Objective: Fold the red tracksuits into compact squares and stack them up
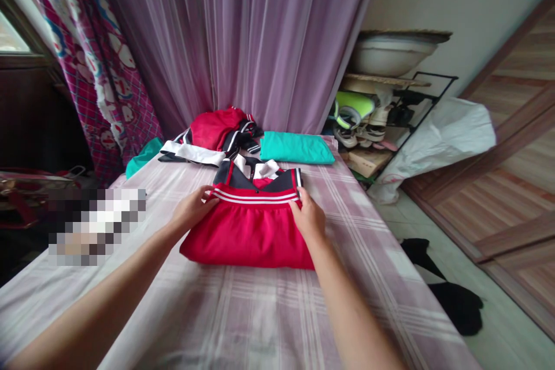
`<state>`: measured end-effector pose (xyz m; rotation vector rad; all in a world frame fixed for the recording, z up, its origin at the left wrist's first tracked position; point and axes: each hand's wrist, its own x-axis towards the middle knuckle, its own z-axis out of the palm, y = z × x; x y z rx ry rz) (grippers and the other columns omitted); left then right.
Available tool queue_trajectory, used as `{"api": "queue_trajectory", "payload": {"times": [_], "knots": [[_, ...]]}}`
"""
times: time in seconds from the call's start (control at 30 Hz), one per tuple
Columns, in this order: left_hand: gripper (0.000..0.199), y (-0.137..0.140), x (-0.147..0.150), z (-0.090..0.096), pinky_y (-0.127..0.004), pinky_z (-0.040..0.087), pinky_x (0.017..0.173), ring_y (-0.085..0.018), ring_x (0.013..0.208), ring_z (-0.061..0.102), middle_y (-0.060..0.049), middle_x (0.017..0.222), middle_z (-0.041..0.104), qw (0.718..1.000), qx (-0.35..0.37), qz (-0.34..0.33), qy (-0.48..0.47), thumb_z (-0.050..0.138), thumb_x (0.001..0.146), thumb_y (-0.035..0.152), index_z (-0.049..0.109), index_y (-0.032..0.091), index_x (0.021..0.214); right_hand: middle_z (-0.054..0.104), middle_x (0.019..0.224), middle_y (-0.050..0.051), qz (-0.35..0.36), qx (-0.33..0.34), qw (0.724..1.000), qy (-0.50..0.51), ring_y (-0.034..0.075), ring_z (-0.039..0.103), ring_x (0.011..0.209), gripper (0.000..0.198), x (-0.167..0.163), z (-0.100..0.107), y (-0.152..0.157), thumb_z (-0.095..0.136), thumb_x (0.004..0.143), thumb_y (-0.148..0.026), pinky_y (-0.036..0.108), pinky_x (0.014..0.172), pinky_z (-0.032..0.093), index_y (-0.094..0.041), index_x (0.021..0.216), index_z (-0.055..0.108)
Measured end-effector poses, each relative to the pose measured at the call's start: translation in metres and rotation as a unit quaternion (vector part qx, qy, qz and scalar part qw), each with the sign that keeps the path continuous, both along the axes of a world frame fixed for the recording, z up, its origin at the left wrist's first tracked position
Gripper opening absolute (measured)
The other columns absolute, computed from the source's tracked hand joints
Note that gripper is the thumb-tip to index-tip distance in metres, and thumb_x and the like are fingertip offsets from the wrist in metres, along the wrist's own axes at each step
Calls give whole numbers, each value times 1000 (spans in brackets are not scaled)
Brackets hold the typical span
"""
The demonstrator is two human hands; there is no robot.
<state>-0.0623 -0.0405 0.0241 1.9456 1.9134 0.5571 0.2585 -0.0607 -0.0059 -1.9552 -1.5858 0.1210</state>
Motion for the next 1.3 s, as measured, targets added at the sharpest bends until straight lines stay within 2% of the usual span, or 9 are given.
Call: {"api": "queue_trajectory", "payload": {"times": [0.2,0.3,0.4,0.5,0.7,0.9,1.07,1.2,1.3], "knots": [[49,4,0,-5,-36,50,89,-28,107,69,-13,120,72,998,-35,-29,36,54,92,44,56,19,133,72,117,12,-13,-63,994,-90,26,68,100,48,-7,-1,-1,47,94,-37,35,81,51,-22,139,55],[59,-8,-5,-2,-36,53,84,-27,101,70,-13,124,71,998,-44,-29,-20,55,89,53,53,20,138,66,127,17,18,-12,992,-126,28,64,112,49,-12,10,-14,44,95,-34,38,91,49,-17,140,55],[70,-32,-13,-2,-36,55,78,-25,90,71,-16,135,63,994,-42,-20,-94,54,86,59,48,19,142,53,147,14,123,52,977,-169,28,49,134,49,-24,14,-29,42,97,-36,42,108,39,-21,143,54],[79,-61,-19,-6,-36,56,70,-21,80,70,-18,142,56,984,-34,-5,-173,55,82,64,44,18,145,43,156,11,185,-18,959,-214,31,36,143,51,-37,5,-38,43,98,-45,53,114,30,-29,145,52],[71,-104,-26,-18,-33,57,70,-15,76,66,-12,137,58,964,34,-34,-263,60,82,58,46,26,143,34,161,11,169,-112,951,-234,32,28,148,55,-45,-7,-38,40,99,-51,61,114,25,-31,150,44],[52,-108,-27,-34,-31,54,67,-11,62,58,-5,109,64,989,47,-44,-134,53,87,37,53,28,138,36,160,11,168,-105,954,-226,32,30,147,54,-44,-5,-38,40,99,-50,62,113,27,-30,149,46],[54,-106,-25,-9,-35,53,75,-18,78,67,-9,126,61,998,-8,-36,49,57,88,35,51,30,141,37,160,12,171,-95,954,-228,32,32,146,54,-44,-7,-39,39,99,-50,63,112,28,-29,148,47],[48,-95,-1,23,-43,52,93,-28,109,66,-12,138,57,986,94,-73,114,55,92,38,54,26,138,37,159,13,166,-104,952,-235,33,31,146,54,-46,-6,-39,38,99,-50,63,113,26,-28,148,47],[41,-76,35,29,-47,40,112,-30,134,50,-12,147,53,964,181,-164,105,50,96,37,59,24,134,37,160,13,164,-115,950,-238,32,30,147,55,-49,-3,-40,37,100,-50,62,114,24,-27,149,46]]}}
